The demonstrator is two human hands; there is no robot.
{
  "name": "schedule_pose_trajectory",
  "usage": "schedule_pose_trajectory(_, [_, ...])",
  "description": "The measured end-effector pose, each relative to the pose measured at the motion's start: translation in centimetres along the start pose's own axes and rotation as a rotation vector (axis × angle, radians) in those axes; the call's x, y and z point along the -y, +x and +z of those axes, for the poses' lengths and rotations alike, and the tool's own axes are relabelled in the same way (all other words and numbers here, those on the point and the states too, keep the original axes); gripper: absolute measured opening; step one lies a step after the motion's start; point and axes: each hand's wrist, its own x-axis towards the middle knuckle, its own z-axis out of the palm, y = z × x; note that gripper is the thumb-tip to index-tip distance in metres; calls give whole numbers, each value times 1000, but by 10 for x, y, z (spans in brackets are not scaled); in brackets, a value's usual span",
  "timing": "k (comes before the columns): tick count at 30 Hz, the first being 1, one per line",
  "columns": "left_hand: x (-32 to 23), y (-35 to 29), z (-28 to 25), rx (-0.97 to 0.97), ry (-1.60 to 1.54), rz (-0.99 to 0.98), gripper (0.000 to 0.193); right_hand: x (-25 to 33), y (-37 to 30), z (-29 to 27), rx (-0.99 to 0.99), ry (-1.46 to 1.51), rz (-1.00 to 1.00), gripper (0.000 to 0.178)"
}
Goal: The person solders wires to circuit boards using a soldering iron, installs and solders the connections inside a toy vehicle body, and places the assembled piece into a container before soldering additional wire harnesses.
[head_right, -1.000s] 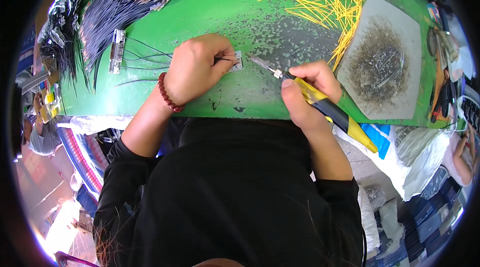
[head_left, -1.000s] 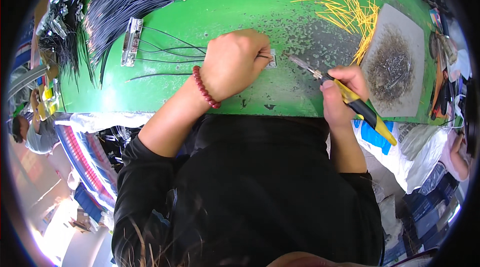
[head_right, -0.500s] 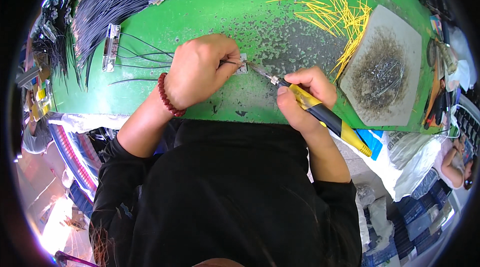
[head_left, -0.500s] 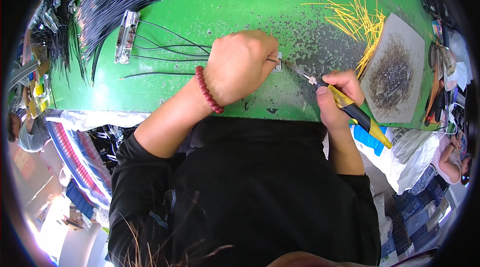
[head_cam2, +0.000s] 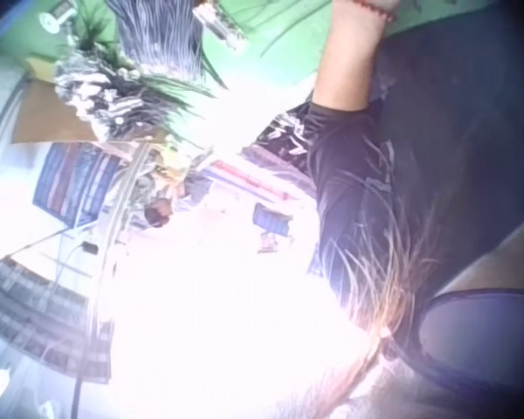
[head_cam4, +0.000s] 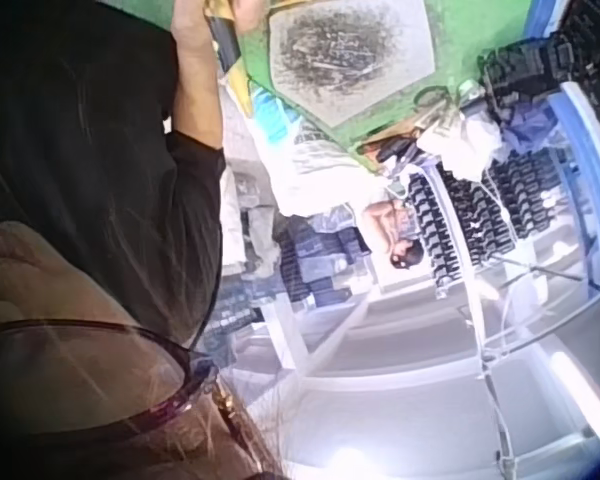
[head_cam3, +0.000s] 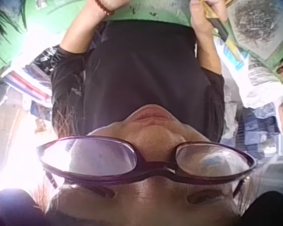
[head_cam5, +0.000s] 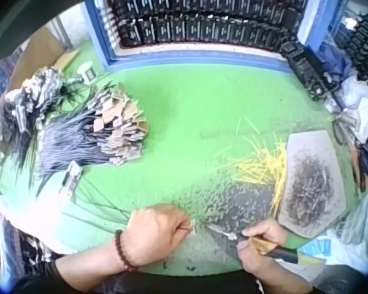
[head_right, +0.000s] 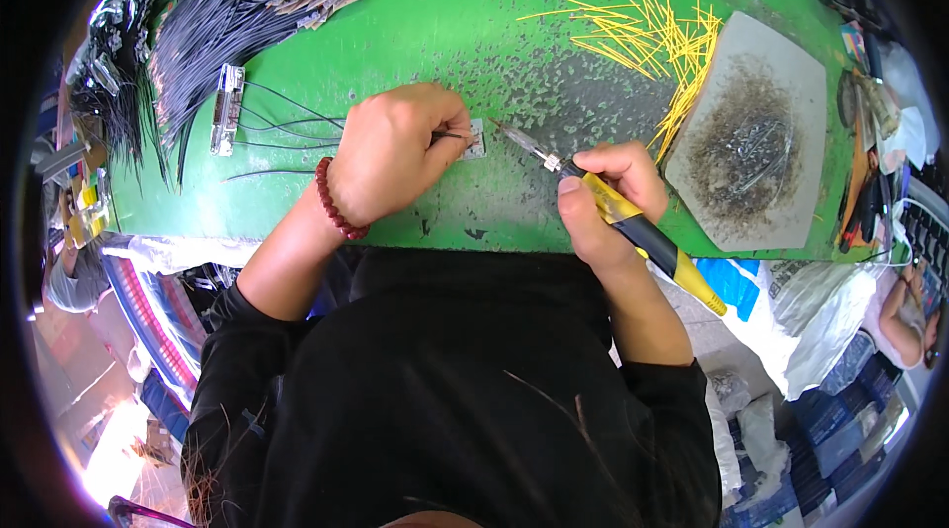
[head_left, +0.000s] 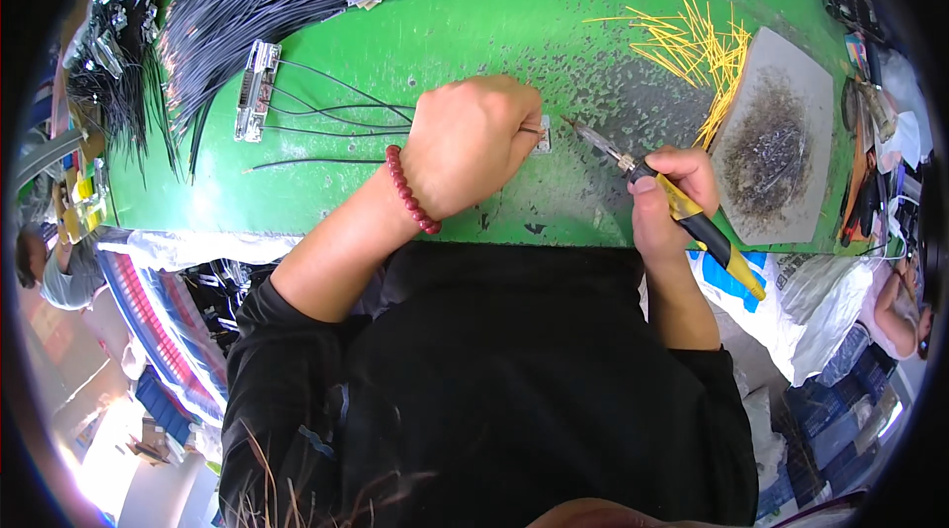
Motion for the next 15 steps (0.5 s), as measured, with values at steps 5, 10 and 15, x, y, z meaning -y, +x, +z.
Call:
schedule_pose_trajectory(5, [-1, -1, -6, 67, -19, -20, 5, 8, 7, 16, -3, 10, -77, 33])
schedule_pose_trajectory(10, [-2, -3, -16, -88, -135, 120, 15, 13, 8, 13, 151, -78, 27, 32])
schedule_pose_trajectory(15, [-3, -7, -24, -109, -153, 155, 17, 23, 31, 37, 163, -114, -196, 28])
